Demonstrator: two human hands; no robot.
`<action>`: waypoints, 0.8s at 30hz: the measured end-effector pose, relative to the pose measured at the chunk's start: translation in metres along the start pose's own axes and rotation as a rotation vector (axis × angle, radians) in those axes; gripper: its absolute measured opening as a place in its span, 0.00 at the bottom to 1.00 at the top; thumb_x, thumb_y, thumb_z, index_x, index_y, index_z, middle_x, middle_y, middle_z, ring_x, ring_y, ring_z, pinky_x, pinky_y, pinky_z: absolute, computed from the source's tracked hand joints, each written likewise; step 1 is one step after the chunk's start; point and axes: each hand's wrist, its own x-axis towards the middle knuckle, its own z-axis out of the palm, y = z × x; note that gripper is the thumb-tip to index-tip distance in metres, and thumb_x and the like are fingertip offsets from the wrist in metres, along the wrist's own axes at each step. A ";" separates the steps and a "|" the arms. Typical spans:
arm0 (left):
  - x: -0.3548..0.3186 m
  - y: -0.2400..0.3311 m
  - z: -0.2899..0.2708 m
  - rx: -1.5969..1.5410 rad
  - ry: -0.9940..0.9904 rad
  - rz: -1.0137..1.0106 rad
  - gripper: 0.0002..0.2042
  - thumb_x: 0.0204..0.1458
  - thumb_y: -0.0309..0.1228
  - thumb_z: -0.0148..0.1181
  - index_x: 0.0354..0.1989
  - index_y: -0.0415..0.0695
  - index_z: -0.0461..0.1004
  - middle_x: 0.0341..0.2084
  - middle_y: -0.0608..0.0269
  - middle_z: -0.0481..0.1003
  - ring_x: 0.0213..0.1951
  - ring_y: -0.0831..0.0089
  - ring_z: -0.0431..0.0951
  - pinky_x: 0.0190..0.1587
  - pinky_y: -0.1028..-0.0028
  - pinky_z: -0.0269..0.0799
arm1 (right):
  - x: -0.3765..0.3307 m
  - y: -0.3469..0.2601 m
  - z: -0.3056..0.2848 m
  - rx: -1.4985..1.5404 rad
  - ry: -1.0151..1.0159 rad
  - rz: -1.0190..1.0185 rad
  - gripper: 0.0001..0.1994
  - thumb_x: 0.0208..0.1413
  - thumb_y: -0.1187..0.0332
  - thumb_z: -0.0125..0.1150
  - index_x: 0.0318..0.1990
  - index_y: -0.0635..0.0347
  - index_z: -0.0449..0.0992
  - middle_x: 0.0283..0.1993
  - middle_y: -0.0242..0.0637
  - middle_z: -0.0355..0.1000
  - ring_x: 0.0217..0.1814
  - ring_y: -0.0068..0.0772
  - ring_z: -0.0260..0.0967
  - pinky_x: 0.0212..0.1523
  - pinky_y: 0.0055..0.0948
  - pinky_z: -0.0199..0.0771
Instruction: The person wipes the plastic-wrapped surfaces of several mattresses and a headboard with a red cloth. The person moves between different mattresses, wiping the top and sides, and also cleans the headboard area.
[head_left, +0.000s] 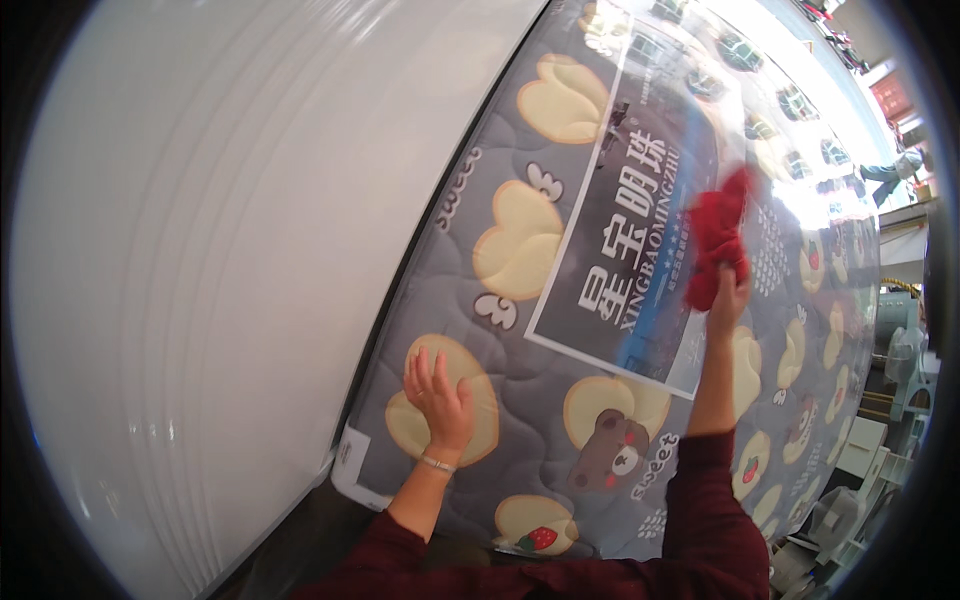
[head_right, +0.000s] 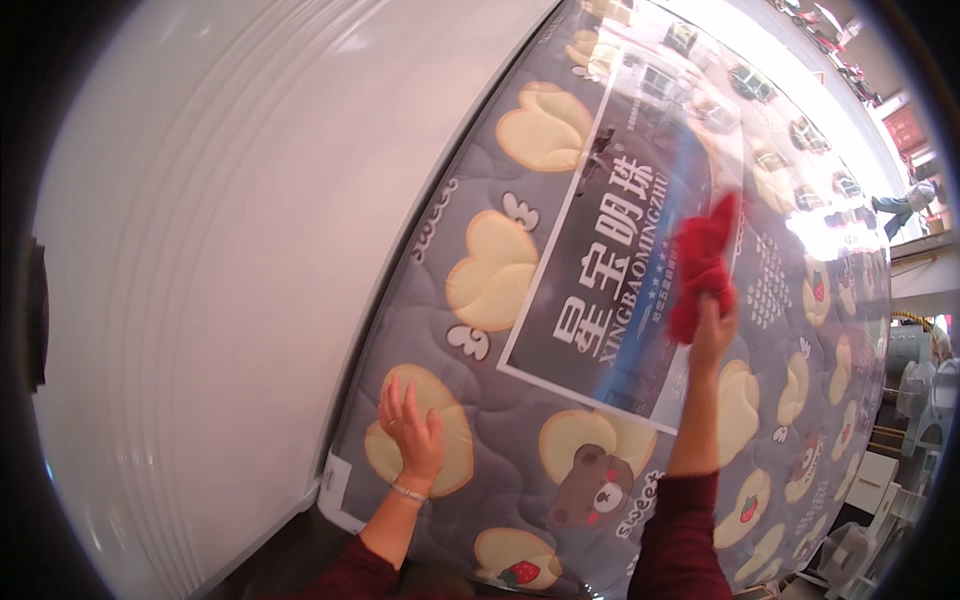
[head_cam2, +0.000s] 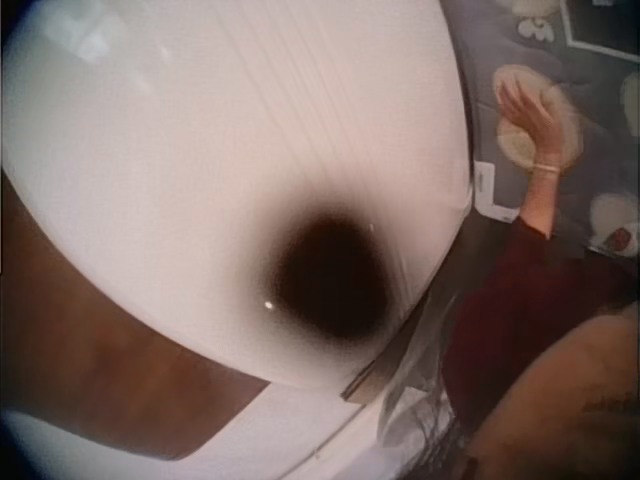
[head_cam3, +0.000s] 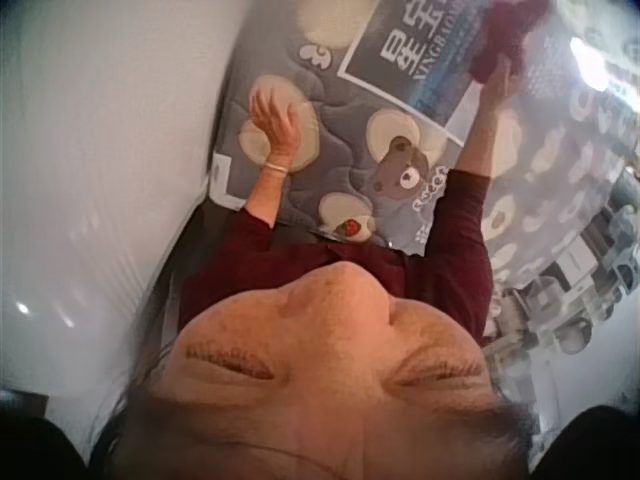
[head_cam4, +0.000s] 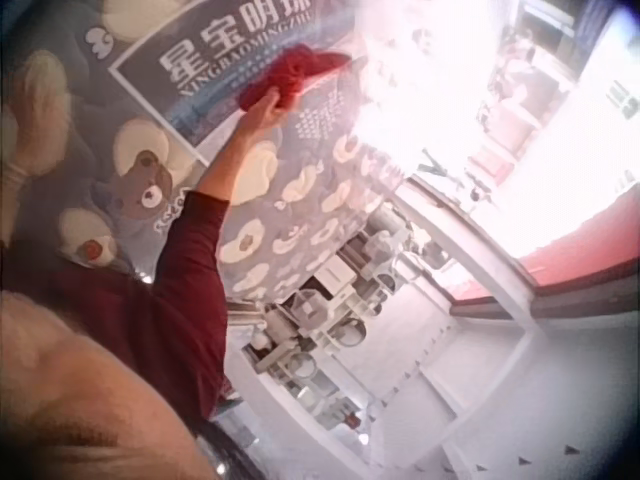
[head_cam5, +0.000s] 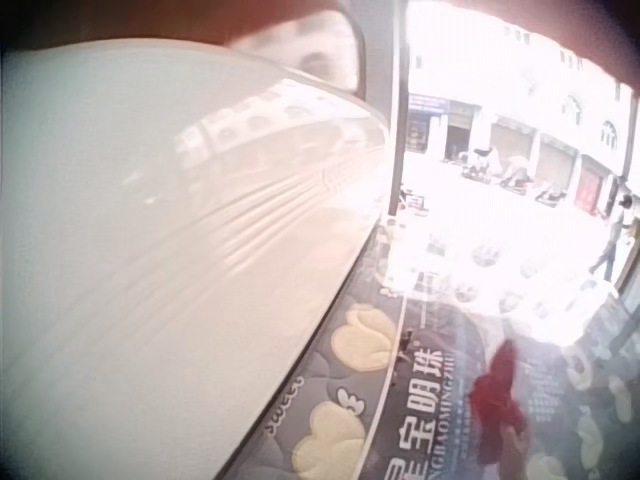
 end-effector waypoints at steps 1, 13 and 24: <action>0.009 0.003 0.020 0.105 -0.075 -0.021 0.25 0.52 0.36 0.52 0.59 0.42 0.58 0.61 0.49 0.55 0.63 0.50 0.50 0.61 0.48 0.43 | 0.032 0.018 -0.030 -0.460 0.159 -0.171 0.16 0.52 0.66 0.56 0.48 0.61 0.71 0.46 0.38 0.69 0.47 0.33 0.67 0.49 0.30 0.67; 0.010 0.001 0.052 0.327 0.015 -0.035 0.27 0.49 0.37 0.49 0.59 0.42 0.58 0.62 0.49 0.52 0.65 0.51 0.46 0.62 0.48 0.36 | 0.156 0.087 0.159 -1.024 -0.293 -0.164 0.21 0.44 0.52 0.56 0.48 0.43 0.75 0.64 0.39 0.59 0.65 0.38 0.57 0.59 0.39 0.59; -0.032 -0.010 -0.048 -0.376 0.448 0.081 0.19 0.61 0.34 0.33 0.54 0.33 0.58 0.54 0.44 0.61 0.56 0.54 0.60 0.60 0.58 0.52 | -0.184 0.004 0.284 -0.427 -1.149 -0.487 0.19 0.29 0.59 0.66 0.36 0.47 0.76 0.54 0.33 0.68 0.52 0.39 0.65 0.44 0.47 0.60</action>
